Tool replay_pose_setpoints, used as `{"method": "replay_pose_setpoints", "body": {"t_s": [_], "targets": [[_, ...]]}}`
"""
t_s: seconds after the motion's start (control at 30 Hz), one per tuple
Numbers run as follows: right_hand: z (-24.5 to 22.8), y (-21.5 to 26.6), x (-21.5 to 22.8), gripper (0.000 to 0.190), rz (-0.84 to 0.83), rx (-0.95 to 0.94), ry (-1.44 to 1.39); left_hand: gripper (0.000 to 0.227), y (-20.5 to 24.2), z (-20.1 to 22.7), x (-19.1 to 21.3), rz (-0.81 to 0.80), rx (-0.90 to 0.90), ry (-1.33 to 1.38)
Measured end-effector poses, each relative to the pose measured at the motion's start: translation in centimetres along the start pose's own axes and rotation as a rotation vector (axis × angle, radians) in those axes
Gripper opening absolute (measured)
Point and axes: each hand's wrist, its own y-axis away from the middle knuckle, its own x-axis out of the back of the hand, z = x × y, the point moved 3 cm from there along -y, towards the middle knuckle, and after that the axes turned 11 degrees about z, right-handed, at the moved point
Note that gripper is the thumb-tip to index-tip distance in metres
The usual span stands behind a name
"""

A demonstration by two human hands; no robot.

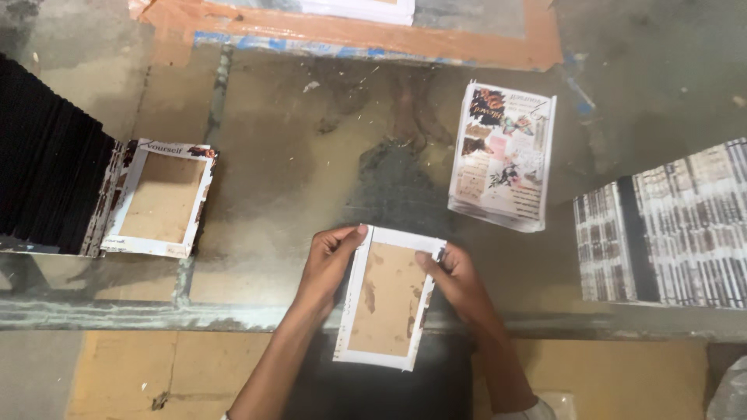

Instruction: The person places a brown cardboard sheet into a printed paper cover, folds the cover edges over the cardboard, and presses the edges to secure them. The person repeats this process for multiple units, stacking the finished items on the table.

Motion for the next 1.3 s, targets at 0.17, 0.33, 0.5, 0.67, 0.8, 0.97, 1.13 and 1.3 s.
{"method": "replay_pose_setpoints", "body": {"t_s": [0.17, 0.33, 0.5, 0.67, 0.8, 0.97, 1.13, 1.3], "targets": [[1.2, -0.2, 0.5, 0.043, 0.243, -0.118, -0.076, 0.033, 0.4, 0.0, -0.4, 0.091, 0.069, 0.062], [1.4, -0.4, 0.2, 0.040, 0.242, -0.152, -0.113, 0.037, 0.1, 0.4, 0.1, 0.032, 0.046, 0.066], [1.4, -0.6, 0.7, 0.030, 0.230, -0.187, -0.085, 0.039, 0.1, -0.2, 0.0, 0.052, 0.079, 0.043], [1.5, -0.6, 0.5, 0.020, 0.223, -0.133, -0.002, 0.030, 0.1, -0.1, 0.1, 0.077, 0.102, 0.089], [1.4, -0.5, 0.5, 0.019, 0.225, -0.136, 0.013, 0.018, 0.2, -0.1, -0.1, 0.036, 0.055, 0.077], [0.7, -0.7, 0.3, 0.020, 0.238, -0.141, 0.042, 0.019, -0.2, 0.3, 0.2, 0.015, 0.127, 0.039], [0.4, -0.6, 0.0, 0.022, 0.216, -0.149, -0.020, 0.026, -1.0, 1.7, 2.4, -0.258, 0.076, -0.180], [-1.4, -0.7, -0.7, 0.025, 0.061, -0.077, 0.009, 0.022, -1.8, 2.6, 3.3, -0.245, -0.078, -0.470]]}}
